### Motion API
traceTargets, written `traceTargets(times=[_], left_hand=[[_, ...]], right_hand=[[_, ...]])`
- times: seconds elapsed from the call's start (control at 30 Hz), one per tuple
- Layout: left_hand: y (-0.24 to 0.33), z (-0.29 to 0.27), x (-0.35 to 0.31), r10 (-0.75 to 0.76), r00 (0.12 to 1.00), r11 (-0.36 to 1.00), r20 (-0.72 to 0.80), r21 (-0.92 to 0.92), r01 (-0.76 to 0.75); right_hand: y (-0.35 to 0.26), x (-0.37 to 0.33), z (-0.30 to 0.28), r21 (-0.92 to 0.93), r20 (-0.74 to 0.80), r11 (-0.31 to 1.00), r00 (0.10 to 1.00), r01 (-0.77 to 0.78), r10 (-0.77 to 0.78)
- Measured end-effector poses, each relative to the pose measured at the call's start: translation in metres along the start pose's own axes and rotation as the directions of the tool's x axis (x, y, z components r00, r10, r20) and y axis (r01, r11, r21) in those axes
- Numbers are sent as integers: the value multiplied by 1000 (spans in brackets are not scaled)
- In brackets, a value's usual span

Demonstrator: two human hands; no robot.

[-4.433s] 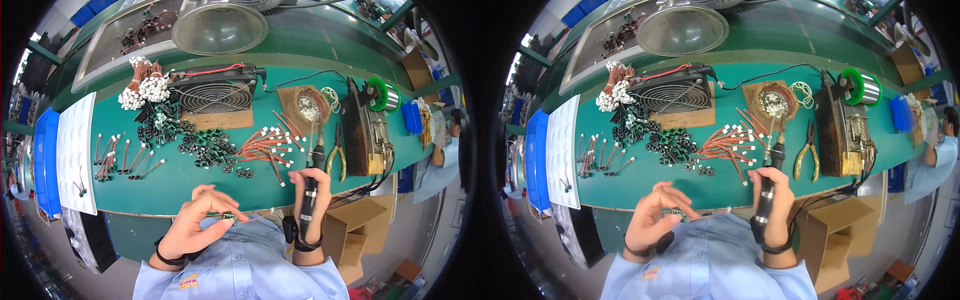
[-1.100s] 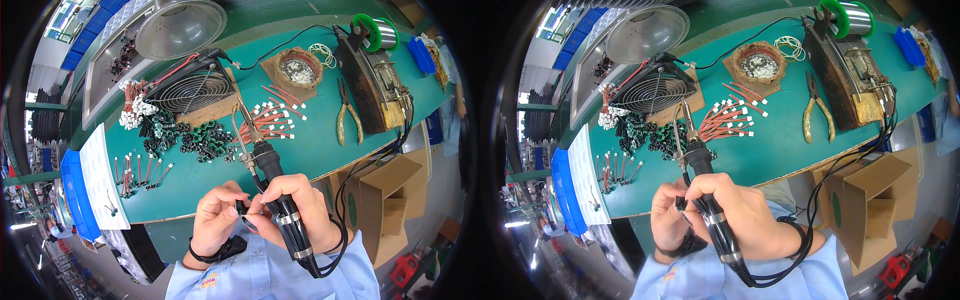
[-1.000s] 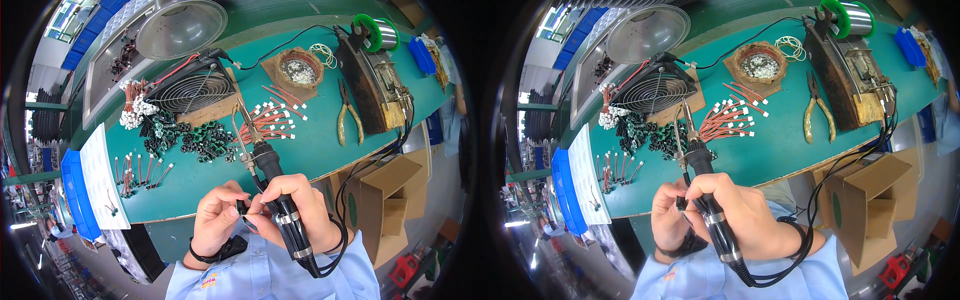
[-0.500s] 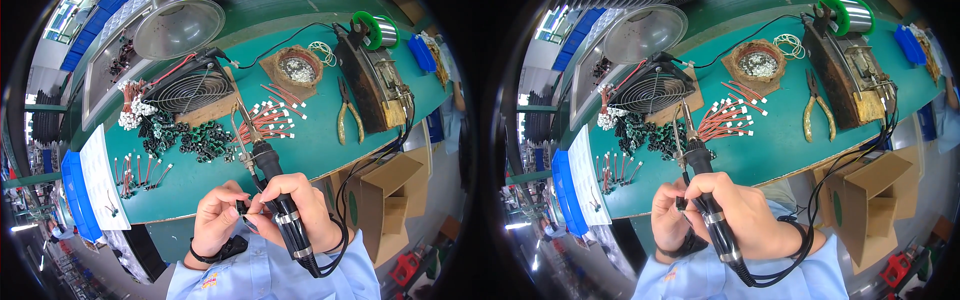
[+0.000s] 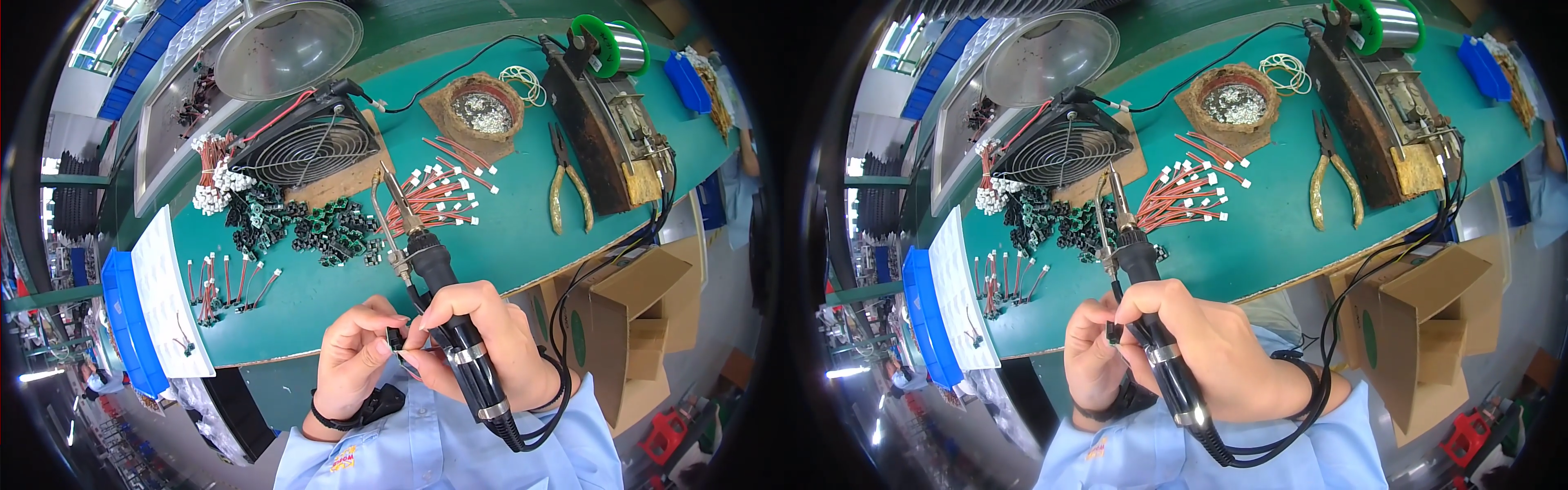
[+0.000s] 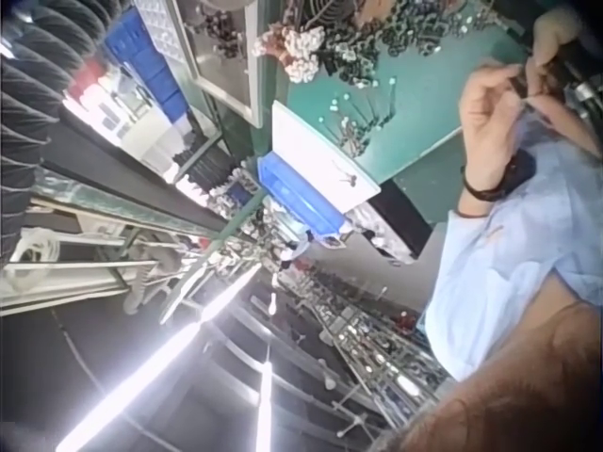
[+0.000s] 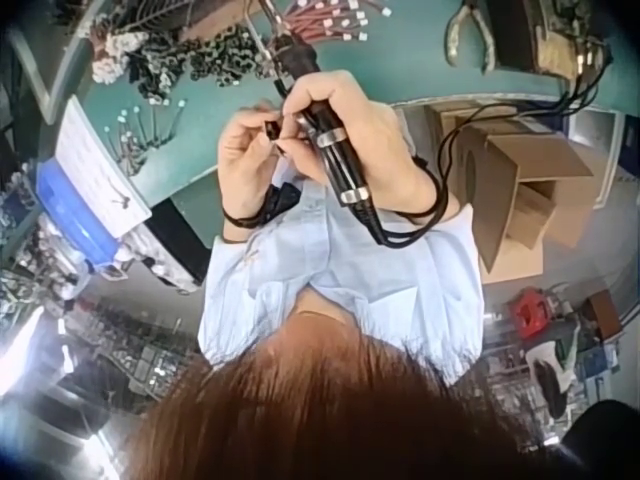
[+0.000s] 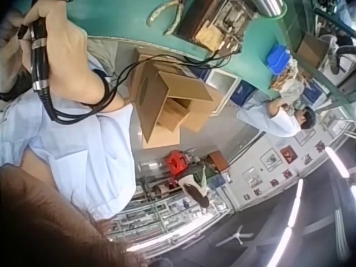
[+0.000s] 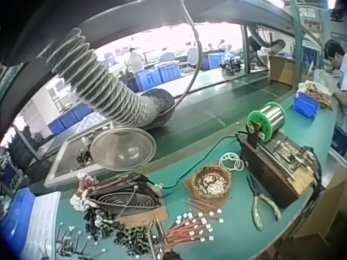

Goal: The person solders wires to circuit boards using a soldering iron and then trims the excess wire with pliers. This process is repeated for several assemblies, which are then set aside on the table.

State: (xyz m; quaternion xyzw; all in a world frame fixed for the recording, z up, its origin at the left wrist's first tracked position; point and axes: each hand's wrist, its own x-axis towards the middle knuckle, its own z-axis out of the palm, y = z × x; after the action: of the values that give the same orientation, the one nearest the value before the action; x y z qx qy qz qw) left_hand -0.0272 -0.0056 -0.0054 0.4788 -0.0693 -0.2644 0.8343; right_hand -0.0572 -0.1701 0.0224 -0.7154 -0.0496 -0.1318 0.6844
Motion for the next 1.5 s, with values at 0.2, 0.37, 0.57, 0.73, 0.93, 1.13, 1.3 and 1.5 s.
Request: traceTargets(times=[0.2, 0.37, 0.57, 0.73, 0.93, 1.13, 1.3, 1.5], left_hand=[[1, 1, 0, -5, 1000, 1000, 21, -5, 5], [2, 0, 0, -14, 999, 1000, 33, 12, 14], [2, 2, 1, -27, 999, 1000, 32, -12, 27], [1, -1, 0, -25, 998, 999, 54, -26, 27], [4, -1, 1, -14, 997, 999, 77, 39, 11], [10, 0, 3, -34, 993, 998, 115, 61, 27], [17, 3, 6, -65, 988, 991, 142, 122, 47], [22, 0, 7, -86, 982, 978, 169, 201, 51]], right_hand=[[0, 0, -3, -21, 50, 1000, 999, 2, -1], [0, 1, -5, -6, 60, 1000, 998, -5, 6], [1, 2, -7, -29, 86, 1000, 996, 10, -7], [0, 2, -8, -15, 97, 1000, 995, -23, 24], [2, 2, -11, 15, 111, 999, 994, -28, 26], [2, 3, -12, 50, 121, 997, 992, -54, 48], [0, 4, -18, 40, 158, 995, 984, -91, 84], [-1, 7, -19, 3, 198, 993, 973, -118, 115]])
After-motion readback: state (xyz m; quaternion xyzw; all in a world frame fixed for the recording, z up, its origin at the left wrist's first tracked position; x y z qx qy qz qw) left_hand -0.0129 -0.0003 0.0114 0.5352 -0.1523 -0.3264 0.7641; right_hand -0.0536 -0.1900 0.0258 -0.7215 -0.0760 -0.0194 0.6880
